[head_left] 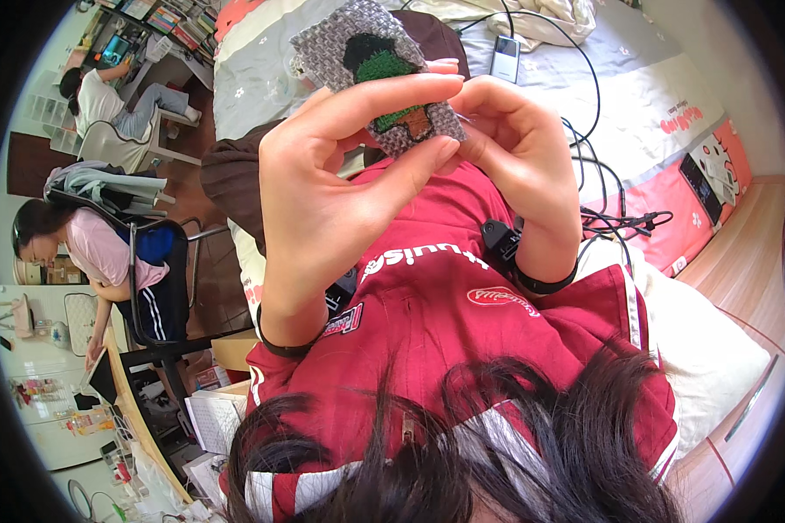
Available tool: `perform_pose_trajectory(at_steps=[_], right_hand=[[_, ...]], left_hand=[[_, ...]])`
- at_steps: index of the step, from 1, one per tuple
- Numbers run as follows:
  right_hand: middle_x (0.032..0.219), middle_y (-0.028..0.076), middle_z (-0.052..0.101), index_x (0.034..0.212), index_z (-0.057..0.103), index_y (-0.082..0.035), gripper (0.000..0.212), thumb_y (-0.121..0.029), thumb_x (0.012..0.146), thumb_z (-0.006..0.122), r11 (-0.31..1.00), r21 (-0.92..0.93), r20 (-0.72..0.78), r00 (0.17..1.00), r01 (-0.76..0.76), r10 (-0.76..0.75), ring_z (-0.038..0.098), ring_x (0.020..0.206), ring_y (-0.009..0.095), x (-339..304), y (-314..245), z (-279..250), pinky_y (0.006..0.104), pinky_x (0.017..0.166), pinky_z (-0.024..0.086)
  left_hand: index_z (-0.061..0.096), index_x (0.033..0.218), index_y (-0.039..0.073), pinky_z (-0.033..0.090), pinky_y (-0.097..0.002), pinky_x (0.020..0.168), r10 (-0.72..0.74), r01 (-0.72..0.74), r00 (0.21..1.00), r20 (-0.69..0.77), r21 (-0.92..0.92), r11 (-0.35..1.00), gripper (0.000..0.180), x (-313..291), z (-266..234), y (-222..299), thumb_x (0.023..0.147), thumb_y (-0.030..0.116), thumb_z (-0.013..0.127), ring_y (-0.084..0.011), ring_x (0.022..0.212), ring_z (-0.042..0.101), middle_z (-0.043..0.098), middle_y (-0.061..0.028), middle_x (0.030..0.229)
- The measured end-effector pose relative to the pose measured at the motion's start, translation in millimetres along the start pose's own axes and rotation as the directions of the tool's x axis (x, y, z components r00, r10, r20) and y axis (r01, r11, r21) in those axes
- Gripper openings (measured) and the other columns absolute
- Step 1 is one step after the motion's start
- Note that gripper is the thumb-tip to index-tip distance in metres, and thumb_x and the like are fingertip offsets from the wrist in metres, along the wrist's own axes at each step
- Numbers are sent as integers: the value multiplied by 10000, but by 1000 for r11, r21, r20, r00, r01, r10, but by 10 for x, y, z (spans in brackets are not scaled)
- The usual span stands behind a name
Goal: The recorder is cross-stitching a small pattern on fabric using a needle and thread.
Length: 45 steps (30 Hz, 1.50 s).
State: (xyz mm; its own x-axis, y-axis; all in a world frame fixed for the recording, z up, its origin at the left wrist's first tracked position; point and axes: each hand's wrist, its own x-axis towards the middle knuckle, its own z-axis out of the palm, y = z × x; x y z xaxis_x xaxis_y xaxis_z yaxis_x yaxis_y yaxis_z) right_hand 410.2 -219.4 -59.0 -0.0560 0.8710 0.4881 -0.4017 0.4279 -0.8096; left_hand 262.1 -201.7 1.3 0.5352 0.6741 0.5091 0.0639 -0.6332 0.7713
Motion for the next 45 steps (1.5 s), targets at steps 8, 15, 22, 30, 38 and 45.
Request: perform_pose_trajectory(at_steps=[8,15,22,30,38,45], right_hand=[[780,57,578,876,507,31,81,61,807,478,999,35,-15,999,-35,36,578,657,105,-7,-8,-38,203,584,472],[766,45,567,865,517,31,99,88,791,483,1000,3,-47,999,-15,16,573,640,106,-12,-20,-5,203,562,468],[754,48,568,854,520,37,111,106,782,474,999,8,-54,998,31,-31,574,636,112,-24,-11,38,204,550,467],[744,53,572,850,524,39,112,108,777,476,1000,-19,-65,998,9,-10,570,640,107,7,11,-10,202,553,463],[730,51,568,851,522,39,117,112,775,470,1000,-21,-57,998,15,-16,567,629,106,-6,14,22,201,560,463],[728,49,558,867,507,33,129,113,782,453,1000,14,-49,999,24,-23,565,619,107,-6,24,42,204,552,461]], left_hand=[[539,1024,-85,394,-284,883,-13,13,1000,-13,-21,1000,380,3,1,30,655,-119,623,-204,1014,518,553,-191,1058],[540,1024,-84,401,-286,877,-9,8,1000,-6,-17,1000,379,7,-4,12,656,-122,621,-208,1008,524,556,-188,1052],[547,1020,-78,403,-279,872,-31,29,999,31,42,999,376,7,-4,-9,654,-121,623,-198,996,528,561,-180,1048],[545,1027,-74,407,-279,865,-6,7,1000,-13,60,998,381,4,-13,19,658,-108,632,-194,994,528,561,-179,1050],[546,1027,-73,410,-276,862,-6,6,1000,2,75,997,378,15,-22,7,659,-110,628,-193,996,527,560,-175,1051],[550,1021,-72,408,-283,866,2,-3,1000,18,62,998,373,13,-9,11,659,-115,624,-195,995,528,560,-172,1052]])
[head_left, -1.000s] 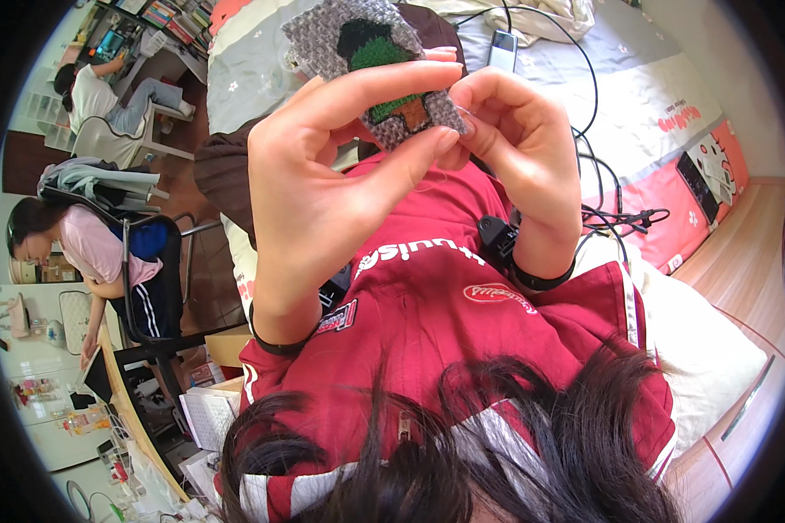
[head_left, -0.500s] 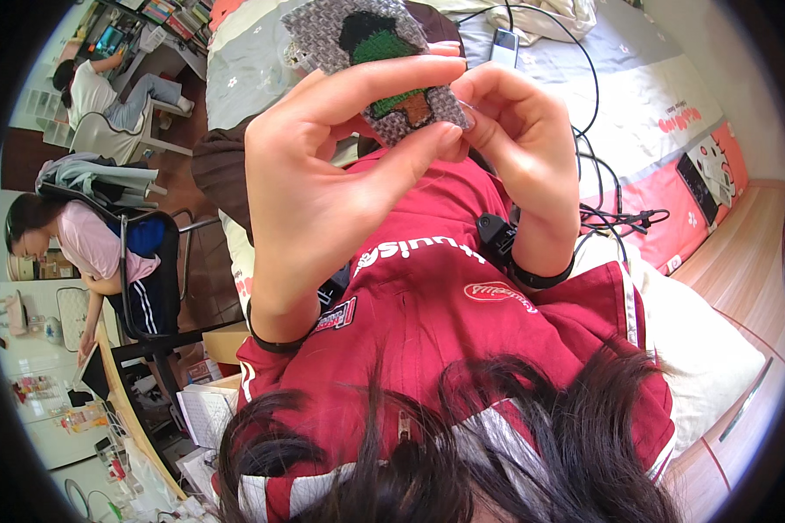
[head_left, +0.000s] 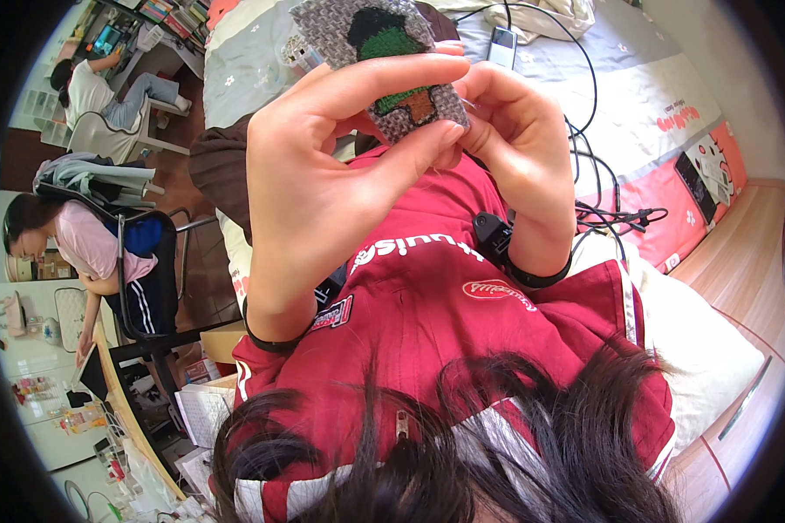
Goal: The recorder is cross-stitching a small pattern on fabric using a needle and thread.
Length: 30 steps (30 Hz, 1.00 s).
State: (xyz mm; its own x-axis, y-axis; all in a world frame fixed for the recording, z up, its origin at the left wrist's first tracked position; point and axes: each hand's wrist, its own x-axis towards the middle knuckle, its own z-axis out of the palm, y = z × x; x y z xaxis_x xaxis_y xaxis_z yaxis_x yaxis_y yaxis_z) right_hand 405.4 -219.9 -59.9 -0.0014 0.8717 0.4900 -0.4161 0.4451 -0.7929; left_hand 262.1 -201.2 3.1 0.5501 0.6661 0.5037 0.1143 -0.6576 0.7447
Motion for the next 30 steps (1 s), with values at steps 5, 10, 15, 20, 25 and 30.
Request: perform_pose_trajectory(at_steps=[5,10,15,20,25,30], right_hand=[[731,47,559,865,509,31,120,105,785,457,999,24,-1,1000,-24,24,563,619,106,7,14,-32,202,551,459],[735,44,561,846,517,31,108,102,784,464,1000,-3,-10,1000,-23,23,560,624,98,13,7,-43,198,549,456],[731,42,560,845,515,32,107,105,784,464,1000,26,3,1000,-6,6,559,620,97,5,-6,-22,194,544,453],[726,43,557,842,511,34,111,112,781,461,1000,17,9,1000,1,-1,561,615,101,-1,-6,-17,195,542,454],[720,46,555,839,510,36,115,120,776,461,1000,0,2,1000,5,-5,562,611,104,-2,-9,-10,197,542,457],[716,46,555,837,511,38,114,119,772,465,1000,-7,-8,1000,7,-7,558,609,104,5,-9,-10,199,544,460]], left_hand=[[549,1022,-72,405,-284,869,-4,4,1000,-15,21,1000,377,-3,-9,26,655,-111,628,-199,997,528,561,-175,1052],[549,1023,-71,402,-283,872,-2,2,1000,-14,28,1000,380,-7,-14,27,654,-110,630,-201,998,528,560,-177,1053],[550,1022,-69,401,-285,875,-7,7,1000,-5,-1,1000,377,-4,-9,8,655,-113,626,-200,999,527,561,-176,1052],[553,1018,-68,407,-282,868,-12,12,1000,1,-14,1000,372,-4,1,2,656,-116,624,-194,993,530,563,-171,1050],[556,1014,-67,416,-272,853,-34,35,999,11,-15,999,369,-2,1,-13,655,-114,626,-183,977,536,565,-168,1047],[564,1004,-63,418,-266,846,-24,24,1000,3,0,1000,360,-3,8,-2,654,-106,633,-177,966,540,573,-163,1033]])
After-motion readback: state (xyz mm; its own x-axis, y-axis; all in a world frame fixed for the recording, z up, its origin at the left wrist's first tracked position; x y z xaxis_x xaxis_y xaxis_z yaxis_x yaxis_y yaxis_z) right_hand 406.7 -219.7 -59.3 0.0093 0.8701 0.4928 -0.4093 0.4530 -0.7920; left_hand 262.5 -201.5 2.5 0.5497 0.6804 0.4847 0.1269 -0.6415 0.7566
